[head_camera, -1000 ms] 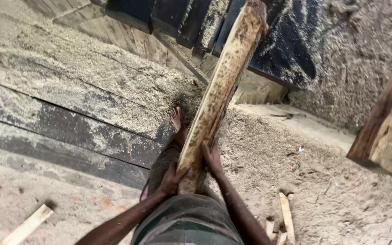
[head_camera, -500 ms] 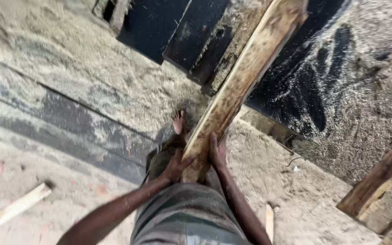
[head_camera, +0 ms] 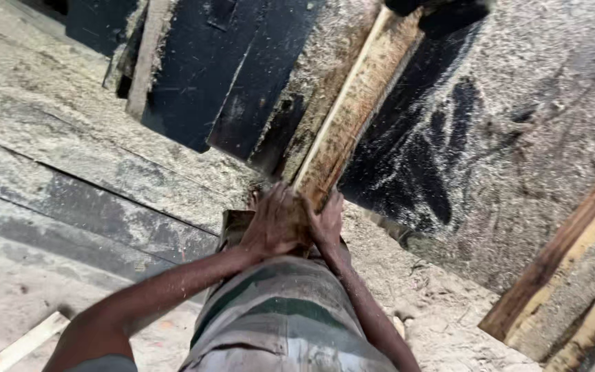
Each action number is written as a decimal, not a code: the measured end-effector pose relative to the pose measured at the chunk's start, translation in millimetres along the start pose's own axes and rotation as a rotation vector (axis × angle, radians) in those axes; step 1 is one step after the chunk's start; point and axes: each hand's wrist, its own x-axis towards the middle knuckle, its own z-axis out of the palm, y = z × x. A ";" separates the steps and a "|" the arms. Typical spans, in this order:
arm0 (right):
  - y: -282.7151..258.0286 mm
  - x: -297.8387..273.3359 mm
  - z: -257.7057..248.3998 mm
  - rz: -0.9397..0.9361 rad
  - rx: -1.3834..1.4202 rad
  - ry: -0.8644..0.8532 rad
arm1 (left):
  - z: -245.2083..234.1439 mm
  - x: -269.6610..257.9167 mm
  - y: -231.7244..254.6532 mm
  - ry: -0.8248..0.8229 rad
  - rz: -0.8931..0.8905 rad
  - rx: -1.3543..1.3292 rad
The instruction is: The person feeds several pieces of wood through a large powered table saw, guiding the material with their hands and clearing sawdust from the work surface.
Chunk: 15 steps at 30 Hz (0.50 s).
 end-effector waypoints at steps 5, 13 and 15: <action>-54.7 51.0 -43.2 -0.032 0.137 0.144 | -5.2 77.1 5.5 0.198 0.111 -0.092; -107.8 117.1 -99.9 -0.132 0.542 0.296 | -27.1 190.0 -8.4 0.396 0.273 -0.381; -72.9 112.6 -103.7 -0.093 0.513 0.307 | -12.1 199.6 4.5 0.369 0.296 -0.357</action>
